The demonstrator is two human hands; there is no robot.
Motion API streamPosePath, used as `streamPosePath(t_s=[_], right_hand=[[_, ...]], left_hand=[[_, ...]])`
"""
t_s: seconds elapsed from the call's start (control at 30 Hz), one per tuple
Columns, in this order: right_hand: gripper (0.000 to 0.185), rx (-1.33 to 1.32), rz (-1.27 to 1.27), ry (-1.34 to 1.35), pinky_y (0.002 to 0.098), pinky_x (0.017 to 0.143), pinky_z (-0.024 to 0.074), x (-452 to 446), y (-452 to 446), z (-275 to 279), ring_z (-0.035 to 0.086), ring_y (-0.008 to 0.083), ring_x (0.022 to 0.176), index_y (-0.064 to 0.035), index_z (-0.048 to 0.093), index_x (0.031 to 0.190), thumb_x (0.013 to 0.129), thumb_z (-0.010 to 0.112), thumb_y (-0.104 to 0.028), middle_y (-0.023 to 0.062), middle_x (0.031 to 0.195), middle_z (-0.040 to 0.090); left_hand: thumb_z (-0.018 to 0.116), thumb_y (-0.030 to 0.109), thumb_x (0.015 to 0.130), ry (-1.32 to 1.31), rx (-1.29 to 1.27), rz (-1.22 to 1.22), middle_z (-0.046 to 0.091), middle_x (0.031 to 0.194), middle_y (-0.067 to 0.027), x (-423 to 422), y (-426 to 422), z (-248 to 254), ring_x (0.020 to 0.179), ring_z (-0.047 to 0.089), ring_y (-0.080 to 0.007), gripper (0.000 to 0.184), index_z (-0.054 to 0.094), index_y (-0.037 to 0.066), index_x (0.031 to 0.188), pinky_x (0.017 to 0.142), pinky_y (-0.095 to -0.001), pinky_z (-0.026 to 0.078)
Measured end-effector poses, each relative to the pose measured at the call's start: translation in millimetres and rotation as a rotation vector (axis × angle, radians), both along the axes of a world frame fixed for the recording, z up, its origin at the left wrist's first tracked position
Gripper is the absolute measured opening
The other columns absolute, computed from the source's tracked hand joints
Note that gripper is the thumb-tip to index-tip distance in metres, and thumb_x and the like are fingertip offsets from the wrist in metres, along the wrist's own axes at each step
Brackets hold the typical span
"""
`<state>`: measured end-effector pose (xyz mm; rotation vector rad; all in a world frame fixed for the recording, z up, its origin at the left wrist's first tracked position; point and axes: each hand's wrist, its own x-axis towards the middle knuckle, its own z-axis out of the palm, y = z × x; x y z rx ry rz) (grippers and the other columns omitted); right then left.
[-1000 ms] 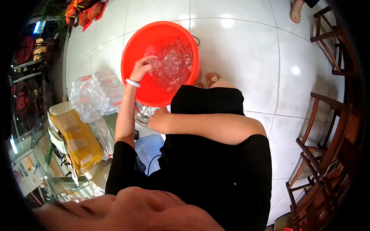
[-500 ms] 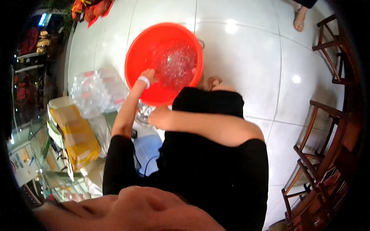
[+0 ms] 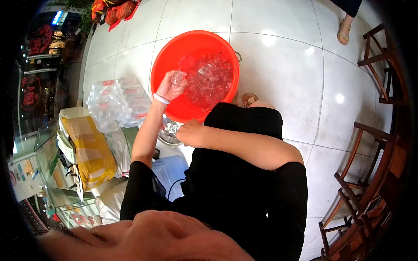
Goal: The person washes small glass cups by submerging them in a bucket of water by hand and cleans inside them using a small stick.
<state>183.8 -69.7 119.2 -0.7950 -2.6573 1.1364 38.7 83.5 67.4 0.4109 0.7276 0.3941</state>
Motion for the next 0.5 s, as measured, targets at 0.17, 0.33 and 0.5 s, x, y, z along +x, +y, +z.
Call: streamPosePath(t_s=[0.17,0.33,0.5], right_hand=[[0.030,0.041,0.015,-0.003,0.0415,0.058,0.0466,-0.7,-3.5,-6.1,0.060,0.0312,0.071,0.0043,0.056,0.074,0.066,0.067,-0.023,0.0176,0.067,0.059],[0.030,-0.019,0.043,-0.033,0.0401,0.054,0.0447,0.9,-1.0,-4.8,0.059,0.0315,0.071,0.0038,0.057,0.073,0.065,0.067,-0.024,0.0163,0.068,0.060],[0.027,-0.001,0.038,0.038,0.0424,0.060,0.0459,-0.3,-6.6,-3.0,0.059,0.0312,0.074,0.0029,0.057,0.073,0.065,0.066,-0.022,0.0170,0.071,0.059]], left_hand=[[0.046,0.041,0.083,-0.164,0.173,-0.101,0.045,0.064,-0.0067,6.2,9.8,38.2,0.046,0.040,-0.0101,0.039,0.051,0.006,0.100,0.036,-0.0199,0.033],[0.059,0.031,0.074,0.714,0.911,-0.492,0.055,0.083,-0.0165,-15.1,-1.1,-19.6,0.074,0.052,-0.0262,0.040,0.054,0.003,0.102,0.065,-0.0335,0.041],[0.065,0.020,0.067,1.163,1.424,-0.647,0.059,0.087,-0.0214,21.2,22.5,18.8,0.079,0.058,-0.0324,0.041,0.056,0.001,0.102,0.067,-0.0379,0.047]])
